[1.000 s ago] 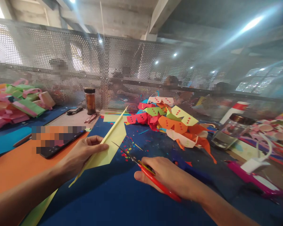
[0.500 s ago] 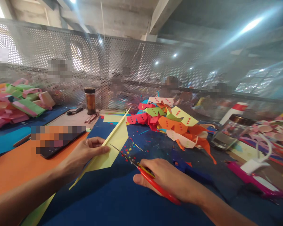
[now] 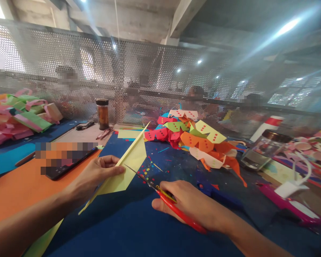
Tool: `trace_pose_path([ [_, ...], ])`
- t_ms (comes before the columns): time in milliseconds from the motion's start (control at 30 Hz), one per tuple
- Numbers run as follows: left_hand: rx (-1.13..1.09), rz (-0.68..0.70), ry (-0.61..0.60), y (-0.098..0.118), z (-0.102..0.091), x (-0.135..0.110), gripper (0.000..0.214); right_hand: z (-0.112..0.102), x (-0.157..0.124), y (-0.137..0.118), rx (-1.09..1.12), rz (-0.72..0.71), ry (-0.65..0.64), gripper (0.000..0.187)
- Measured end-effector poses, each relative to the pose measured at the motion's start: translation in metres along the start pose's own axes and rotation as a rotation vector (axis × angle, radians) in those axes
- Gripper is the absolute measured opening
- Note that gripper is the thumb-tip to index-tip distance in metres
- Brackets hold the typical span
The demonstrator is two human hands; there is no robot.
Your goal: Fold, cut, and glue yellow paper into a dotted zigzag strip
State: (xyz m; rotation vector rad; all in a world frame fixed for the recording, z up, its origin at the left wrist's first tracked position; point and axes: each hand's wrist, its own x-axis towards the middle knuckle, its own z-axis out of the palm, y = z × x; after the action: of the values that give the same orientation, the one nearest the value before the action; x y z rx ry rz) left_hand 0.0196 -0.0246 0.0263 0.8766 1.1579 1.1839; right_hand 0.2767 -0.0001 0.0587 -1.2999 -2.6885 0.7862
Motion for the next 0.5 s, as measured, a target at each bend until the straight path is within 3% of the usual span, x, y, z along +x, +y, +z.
trace_pose_path([
  [500, -0.006, 0.017, -0.020, -0.0018, -0.0022, -0.0012, 0.034, 0.0014, 0.0010, -0.0014, -0.015, 0.019, -0.001, 0.041],
])
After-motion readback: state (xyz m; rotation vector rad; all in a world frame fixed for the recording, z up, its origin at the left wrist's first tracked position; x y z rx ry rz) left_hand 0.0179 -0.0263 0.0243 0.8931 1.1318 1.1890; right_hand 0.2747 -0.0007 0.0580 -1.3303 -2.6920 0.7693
